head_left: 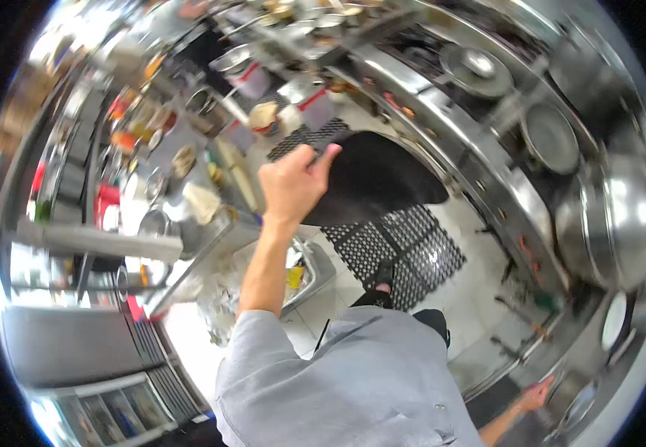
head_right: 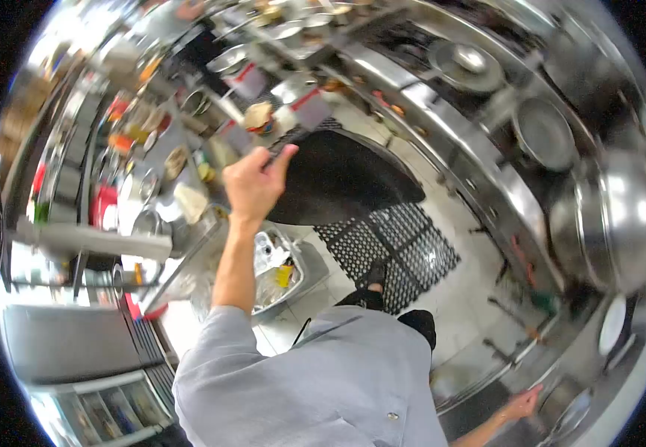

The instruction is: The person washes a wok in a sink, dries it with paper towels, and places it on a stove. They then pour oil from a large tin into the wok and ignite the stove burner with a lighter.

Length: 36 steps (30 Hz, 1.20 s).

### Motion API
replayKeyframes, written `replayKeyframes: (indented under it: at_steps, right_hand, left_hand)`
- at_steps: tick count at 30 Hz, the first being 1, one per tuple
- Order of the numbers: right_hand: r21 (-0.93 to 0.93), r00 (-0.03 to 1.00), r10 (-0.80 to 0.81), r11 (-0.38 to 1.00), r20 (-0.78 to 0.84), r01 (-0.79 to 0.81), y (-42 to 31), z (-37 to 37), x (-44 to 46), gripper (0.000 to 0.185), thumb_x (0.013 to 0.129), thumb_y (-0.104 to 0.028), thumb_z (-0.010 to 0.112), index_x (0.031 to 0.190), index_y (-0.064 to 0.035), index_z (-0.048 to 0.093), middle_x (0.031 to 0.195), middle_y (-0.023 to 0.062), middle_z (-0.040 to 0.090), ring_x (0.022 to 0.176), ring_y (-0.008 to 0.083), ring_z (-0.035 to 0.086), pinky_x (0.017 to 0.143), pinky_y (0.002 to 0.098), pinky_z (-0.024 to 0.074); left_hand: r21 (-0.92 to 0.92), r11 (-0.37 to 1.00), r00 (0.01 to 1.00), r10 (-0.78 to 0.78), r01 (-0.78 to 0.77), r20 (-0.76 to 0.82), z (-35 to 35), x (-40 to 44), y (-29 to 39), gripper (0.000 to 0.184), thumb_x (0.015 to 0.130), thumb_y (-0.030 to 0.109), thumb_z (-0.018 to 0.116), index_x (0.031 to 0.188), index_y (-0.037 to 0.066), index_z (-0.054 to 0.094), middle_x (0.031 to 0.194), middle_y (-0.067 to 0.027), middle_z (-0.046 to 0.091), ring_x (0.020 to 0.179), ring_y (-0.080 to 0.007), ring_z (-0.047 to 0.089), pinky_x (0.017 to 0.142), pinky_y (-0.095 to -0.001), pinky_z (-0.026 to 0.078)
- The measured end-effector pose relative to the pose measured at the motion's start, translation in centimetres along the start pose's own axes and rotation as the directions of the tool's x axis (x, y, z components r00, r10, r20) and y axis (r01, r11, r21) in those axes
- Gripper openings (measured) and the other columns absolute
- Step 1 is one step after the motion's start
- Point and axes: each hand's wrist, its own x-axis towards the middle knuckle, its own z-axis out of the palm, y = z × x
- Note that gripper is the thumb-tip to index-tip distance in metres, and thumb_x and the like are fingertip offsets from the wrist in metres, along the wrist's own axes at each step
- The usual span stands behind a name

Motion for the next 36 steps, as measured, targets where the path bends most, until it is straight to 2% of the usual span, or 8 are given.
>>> replayKeyframes:
  at_steps: [7,9,21,25,26,29,31,36]
  right_hand:
    - [0.316,-0.049,-0.312,0.941,0.949,0.121,-7.1,22.2,0.3,0.024,0.086,-0.009,0.052,0.108,-0.0007,0.059,0.073,0.0026,0.058,0.063,0.0112,0.052,0.056,0.0266,0.044]
    - [0.155,-0.083,-0.172,0.464,0.982,0.872,-4.5,30.0,1.6,0.023,0.08,-0.014,0.059,0.097,0.0013,0.06,0.077,0.0104,0.062,0.07,0.0205,0.059,0.064,0.0322,0.0476]
    - [0.515,-0.646,-0.103,-0.515,0.756,0.685,-32.4,56.4,-23.0,0.028,0.081,-0.034,0.056,0.076,-0.0081,0.068,0.068,0.0082,0.065,0.061,0.0231,0.06,0.058,0.0335,0.0472]
    - [0.858,-0.914,-0.136,-0.315,0.382,0.406,-46.4,40.0,-38.0,0.033,0.079,-0.034,0.06,0.087,-0.0024,0.065,0.074,0.0107,0.066,0.063,0.0252,0.062,0.061,0.0332,0.0494]
    - [0.755,-0.783,0.31,0.233,0.539,0.613,-46.1,42.8,-41.9,0.035,0.077,-0.035,0.062,0.089,-0.0023,0.065,0.075,0.0116,0.066,0.064,0.0278,0.062,0.063,0.035,0.0495]
    - [0.902,-0.969,0.015,-0.368,0.248,0.225,-48.3,32.6,-50.4,0.051,0.069,-0.042,0.066,0.105,-0.0057,0.063,0.08,0.0117,0.067,0.07,0.0226,0.064,0.071,0.033,0.0494]
    - [0.934,-0.894,0.345,0.11,0.285,0.34,-49.1,26.5,-56.3,0.044,0.077,-0.037,0.06,0.107,-0.0052,0.061,0.082,0.0131,0.066,0.075,0.0215,0.065,0.07,0.0341,0.05]
    - [0.98,-0.982,0.165,-0.156,-0.096,-0.123,-49.0,14.2,-68.9,0.036,0.082,-0.028,0.058,0.112,-0.0074,0.058,0.085,0.0117,0.066,0.074,0.0248,0.064,0.068,0.0337,0.0492]
  left_hand:
    - [0.098,0.949,0.953,-0.296,0.3,-0.061,-7.0,-5.5,-6.8,0.047,0.072,0.03,0.073,0.047,0.008,0.039,0.043,-0.0067,0.043,0.036,-0.0252,0.043,0.036,-0.0331,0.033]
    - [0.184,0.901,0.918,-0.377,0.394,-0.121,-10.0,-7.3,-7.2,0.047,0.071,0.03,0.073,0.047,0.008,0.039,0.042,-0.0071,0.042,0.035,-0.025,0.041,0.035,-0.0328,0.031]
    - [0.58,0.1,0.531,-0.547,0.809,-0.647,-24.8,-19.1,-0.5,0.041,0.073,0.03,0.071,0.05,0.008,0.046,0.042,-0.0091,0.045,0.038,-0.0272,0.049,0.038,-0.0338,0.036]
    - [0.504,-0.188,0.375,-0.466,0.843,-0.801,-29.0,-24.5,0.8,0.04,0.074,0.033,0.069,0.053,0.005,0.049,0.046,-0.0128,0.049,0.044,-0.0327,0.052,0.041,-0.0382,0.038]
    - [0.502,-0.255,0.354,-0.457,0.826,-0.816,-30.2,-25.3,1.3,0.039,0.074,0.032,0.069,0.053,0.006,0.049,0.047,-0.0141,0.05,0.046,-0.0345,0.052,0.042,-0.0399,0.038]
    - [0.485,-0.39,0.34,-0.385,0.783,-0.858,-33.8,-30.6,1.0,0.041,0.075,0.032,0.069,0.054,0.003,0.048,0.046,-0.0152,0.046,0.045,-0.0363,0.048,0.042,-0.0407,0.033]
    - [0.434,-0.437,0.271,-0.386,0.788,-0.882,-36.3,-33.7,0.3,0.042,0.076,0.031,0.068,0.053,0.003,0.046,0.045,-0.0149,0.045,0.044,-0.0358,0.048,0.042,-0.0407,0.033]
    - [0.342,-0.509,0.108,-0.433,0.79,-0.895,-42.3,-42.7,-3.7,0.041,0.077,0.034,0.065,0.055,0.003,0.051,0.051,-0.0188,0.05,0.051,-0.0399,0.05,0.047,-0.0458,0.036]
